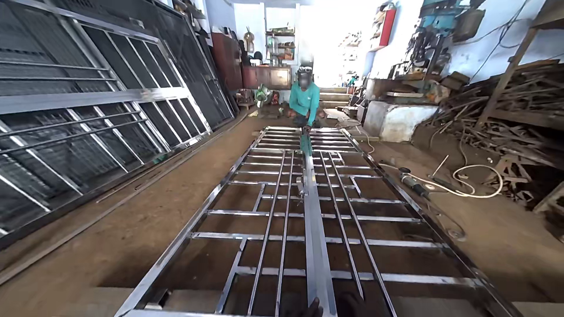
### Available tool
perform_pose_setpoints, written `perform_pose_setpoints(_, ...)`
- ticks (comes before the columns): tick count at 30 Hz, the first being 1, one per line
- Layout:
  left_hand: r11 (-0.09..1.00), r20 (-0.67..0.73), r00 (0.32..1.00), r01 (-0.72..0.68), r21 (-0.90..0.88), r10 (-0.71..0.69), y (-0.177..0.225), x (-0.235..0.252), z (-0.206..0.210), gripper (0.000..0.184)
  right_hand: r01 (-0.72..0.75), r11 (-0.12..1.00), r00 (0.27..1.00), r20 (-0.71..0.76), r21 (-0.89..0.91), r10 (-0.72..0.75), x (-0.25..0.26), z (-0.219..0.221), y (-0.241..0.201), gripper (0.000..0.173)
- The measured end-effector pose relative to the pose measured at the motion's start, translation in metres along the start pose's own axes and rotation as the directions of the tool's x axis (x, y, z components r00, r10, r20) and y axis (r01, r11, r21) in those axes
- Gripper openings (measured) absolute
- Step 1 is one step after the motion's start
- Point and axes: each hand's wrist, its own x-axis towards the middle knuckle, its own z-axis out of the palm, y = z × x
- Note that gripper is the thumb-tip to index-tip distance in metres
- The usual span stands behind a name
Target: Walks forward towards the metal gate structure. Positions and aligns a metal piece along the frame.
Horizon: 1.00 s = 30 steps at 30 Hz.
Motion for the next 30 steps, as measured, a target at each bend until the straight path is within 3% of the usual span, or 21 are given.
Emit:
perform_pose_setpoints(2,1.000,-0.045,0.999,0.021,-0.008,-0.021,0.001,-0.001,-0.009,0.067,-0.010,1.000,0.999,-0.036,-0.029,0.009,0.006,0.009,0.004,0.099)
perform_pose_setpoints(4,1.000,-0.011,1.000,0.016,-0.010,-0.016,0.002,-0.003,-0.016,0.068,-0.040,0.998,0.999,0.033,-0.046,0.042,0.001,-0.002,-0.005,0.101)
perform_pose_setpoints(6,1.000,0.062,0.998,-0.005,0.005,0.005,0.003,-0.002,-0.023,0.068,-0.058,0.998,0.991,0.123,0.004,0.057,-0.008,-0.023,-0.021,0.092)
perform_pose_setpoints(8,0.998,-0.006,0.999,-0.043,0.039,0.044,0.002,-0.002,-0.019,0.065,-0.053,0.997,0.989,0.145,0.054,0.044,-0.016,-0.036,-0.033,0.086)
perform_pose_setpoints(11,0.997,-0.068,0.996,-0.059,0.050,0.063,0.001,-0.005,-0.018,0.063,-0.067,0.996,0.988,0.143,0.051,0.059,-0.018,-0.040,-0.038,0.087)
perform_pose_setpoints(30,0.996,-0.061,0.997,-0.040,0.076,0.045,0.005,-0.004,-0.021,0.062,-0.016,1.000,0.995,0.103,0.020,0.014,-0.015,-0.031,-0.032,0.094)
